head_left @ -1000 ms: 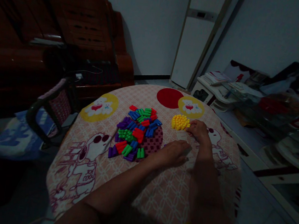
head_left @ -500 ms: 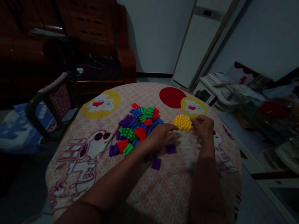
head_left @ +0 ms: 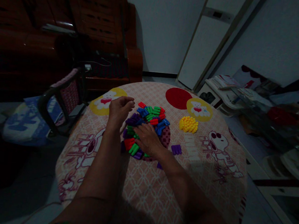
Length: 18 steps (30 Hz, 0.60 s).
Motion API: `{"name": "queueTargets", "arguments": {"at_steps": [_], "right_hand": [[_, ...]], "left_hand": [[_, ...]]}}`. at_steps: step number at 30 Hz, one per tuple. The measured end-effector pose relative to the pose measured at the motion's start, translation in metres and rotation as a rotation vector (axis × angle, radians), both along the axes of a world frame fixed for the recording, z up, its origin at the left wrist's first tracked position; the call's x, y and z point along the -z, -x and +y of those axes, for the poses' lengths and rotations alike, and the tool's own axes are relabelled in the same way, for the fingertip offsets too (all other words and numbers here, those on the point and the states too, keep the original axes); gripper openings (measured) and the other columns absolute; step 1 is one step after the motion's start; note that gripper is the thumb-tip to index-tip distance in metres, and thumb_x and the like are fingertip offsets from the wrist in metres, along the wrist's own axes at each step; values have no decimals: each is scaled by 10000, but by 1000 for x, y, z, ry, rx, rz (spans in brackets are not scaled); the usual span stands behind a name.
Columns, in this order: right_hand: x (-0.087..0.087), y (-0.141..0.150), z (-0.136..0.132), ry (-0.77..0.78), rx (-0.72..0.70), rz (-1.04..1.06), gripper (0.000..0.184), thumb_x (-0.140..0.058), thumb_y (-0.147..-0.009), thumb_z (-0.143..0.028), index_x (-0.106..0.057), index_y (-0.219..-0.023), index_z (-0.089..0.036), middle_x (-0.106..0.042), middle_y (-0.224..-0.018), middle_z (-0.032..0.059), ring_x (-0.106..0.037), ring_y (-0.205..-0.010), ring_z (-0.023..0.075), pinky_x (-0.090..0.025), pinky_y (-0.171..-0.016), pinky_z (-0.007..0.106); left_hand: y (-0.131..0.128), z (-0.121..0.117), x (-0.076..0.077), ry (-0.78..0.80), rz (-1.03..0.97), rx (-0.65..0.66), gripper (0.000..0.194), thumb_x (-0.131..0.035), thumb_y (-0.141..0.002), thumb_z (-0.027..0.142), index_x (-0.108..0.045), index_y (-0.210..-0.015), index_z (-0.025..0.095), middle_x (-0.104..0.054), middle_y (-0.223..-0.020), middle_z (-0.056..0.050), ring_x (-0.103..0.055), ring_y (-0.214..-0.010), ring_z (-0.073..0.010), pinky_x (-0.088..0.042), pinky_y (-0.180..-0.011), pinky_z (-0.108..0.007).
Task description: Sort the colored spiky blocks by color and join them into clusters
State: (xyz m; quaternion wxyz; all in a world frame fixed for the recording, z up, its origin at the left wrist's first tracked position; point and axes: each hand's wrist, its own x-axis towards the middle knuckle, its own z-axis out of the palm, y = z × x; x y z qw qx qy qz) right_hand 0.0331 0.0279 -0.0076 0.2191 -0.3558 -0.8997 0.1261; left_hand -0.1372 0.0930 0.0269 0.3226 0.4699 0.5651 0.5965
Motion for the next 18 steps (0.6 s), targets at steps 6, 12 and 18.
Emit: {"name": "queueTargets", "arguments": {"at_steps": [6, 12, 18], "right_hand": [[2, -36, 14, 31, 132, 22, 266, -675, -803, -166, -674, -1067, -199, -677, -1047, 93, -559, -1054, 277, -432, -964, 425], [-9, -80, 32, 128, 260, 227, 143, -638, -834, -190, -724, -947, -213, -719, -934, 40, -627, -894, 218, -458, -859, 350], [-4, -47, 21, 97, 117, 165, 249, -686, -871, -234, -706, -1115, -190, -709, -1153, 108, -616, -1088, 254, -435, -985, 407]], "left_hand": [[-4, -2, -2, 10, -18, 31, 283, -644, -715, 311, -703, -929, 136, -710, -774, -45, -688, -728, -157, -553, -673, -259], [1, 2, 6, 9, -1, 41, 293, -654, -714, 315, -708, -936, 132, -712, -763, -57, -689, -724, -168, -546, -664, -267], [-2, 3, 10, 17, 41, 38, 345, -644, -719, 346, -721, -970, 123, -729, -781, -64, -695, -733, -178, -544, -667, -268]]}}
